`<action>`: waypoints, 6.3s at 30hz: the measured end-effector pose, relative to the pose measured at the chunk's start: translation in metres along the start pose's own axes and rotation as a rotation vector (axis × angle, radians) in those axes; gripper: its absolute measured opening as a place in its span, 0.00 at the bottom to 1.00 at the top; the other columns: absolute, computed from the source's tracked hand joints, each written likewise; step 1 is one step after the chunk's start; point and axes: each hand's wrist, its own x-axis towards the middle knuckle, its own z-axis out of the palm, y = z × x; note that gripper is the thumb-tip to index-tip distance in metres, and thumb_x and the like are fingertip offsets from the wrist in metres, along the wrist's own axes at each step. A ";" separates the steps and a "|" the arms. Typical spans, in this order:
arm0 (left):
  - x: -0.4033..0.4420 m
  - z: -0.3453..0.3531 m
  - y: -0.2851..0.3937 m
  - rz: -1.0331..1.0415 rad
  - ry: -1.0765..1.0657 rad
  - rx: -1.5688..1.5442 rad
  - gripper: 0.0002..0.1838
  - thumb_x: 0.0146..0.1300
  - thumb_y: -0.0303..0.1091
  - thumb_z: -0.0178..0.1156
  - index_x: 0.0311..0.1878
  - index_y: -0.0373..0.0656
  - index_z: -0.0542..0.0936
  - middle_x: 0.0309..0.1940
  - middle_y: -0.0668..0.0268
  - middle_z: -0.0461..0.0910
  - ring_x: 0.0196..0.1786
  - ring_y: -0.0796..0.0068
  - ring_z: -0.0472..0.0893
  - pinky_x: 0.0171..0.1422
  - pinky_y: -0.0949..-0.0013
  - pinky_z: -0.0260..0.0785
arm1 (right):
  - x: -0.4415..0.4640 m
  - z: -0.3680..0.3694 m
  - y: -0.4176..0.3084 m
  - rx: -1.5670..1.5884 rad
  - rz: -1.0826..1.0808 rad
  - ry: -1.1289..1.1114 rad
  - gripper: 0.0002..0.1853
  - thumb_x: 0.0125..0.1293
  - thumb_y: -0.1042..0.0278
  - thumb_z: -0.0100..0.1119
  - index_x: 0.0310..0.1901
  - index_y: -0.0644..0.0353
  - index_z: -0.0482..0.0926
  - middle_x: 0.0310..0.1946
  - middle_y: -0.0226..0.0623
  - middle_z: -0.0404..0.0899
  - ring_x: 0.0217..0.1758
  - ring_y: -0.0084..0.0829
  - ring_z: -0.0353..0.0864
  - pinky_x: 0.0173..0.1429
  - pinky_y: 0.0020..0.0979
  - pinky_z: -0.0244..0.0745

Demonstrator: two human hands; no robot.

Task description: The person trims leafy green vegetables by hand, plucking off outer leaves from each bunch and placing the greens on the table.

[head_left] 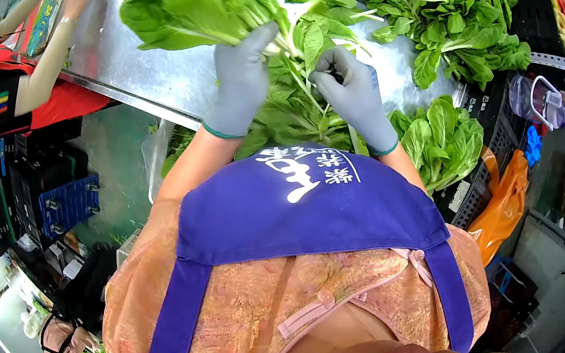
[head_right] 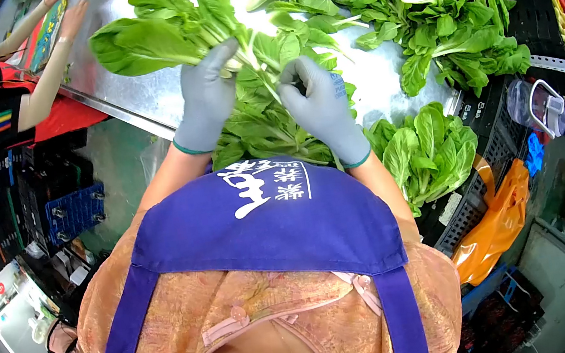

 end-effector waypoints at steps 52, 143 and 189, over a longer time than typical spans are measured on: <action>0.004 0.011 0.032 -0.469 -0.241 -0.507 0.17 0.59 0.33 0.71 0.47 0.33 0.83 0.42 0.64 0.86 0.41 0.81 0.80 0.48 0.72 0.73 | 0.028 -0.003 0.000 0.279 0.077 0.157 0.14 0.61 0.62 0.67 0.39 0.66 0.78 0.25 0.29 0.73 0.27 0.18 0.70 0.32 0.26 0.69; 0.012 -0.072 -0.038 -0.537 -0.498 -0.505 0.21 0.56 0.24 0.67 0.54 0.32 0.78 0.39 0.57 0.83 0.41 0.66 0.85 0.43 0.66 0.81 | 0.037 -0.063 0.026 0.498 -0.088 0.258 0.08 0.71 0.71 0.57 0.47 0.66 0.79 0.27 0.29 0.76 0.28 0.19 0.72 0.36 0.22 0.69; 0.122 0.041 -0.142 -0.096 -0.386 0.747 0.25 0.61 0.41 0.63 0.61 0.45 0.75 0.56 0.55 0.77 0.54 0.53 0.81 0.60 0.56 0.73 | 0.054 -0.031 0.093 -0.465 -0.305 0.226 0.13 0.63 0.71 0.56 0.49 0.58 0.81 0.50 0.42 0.81 0.54 0.47 0.78 0.60 0.43 0.73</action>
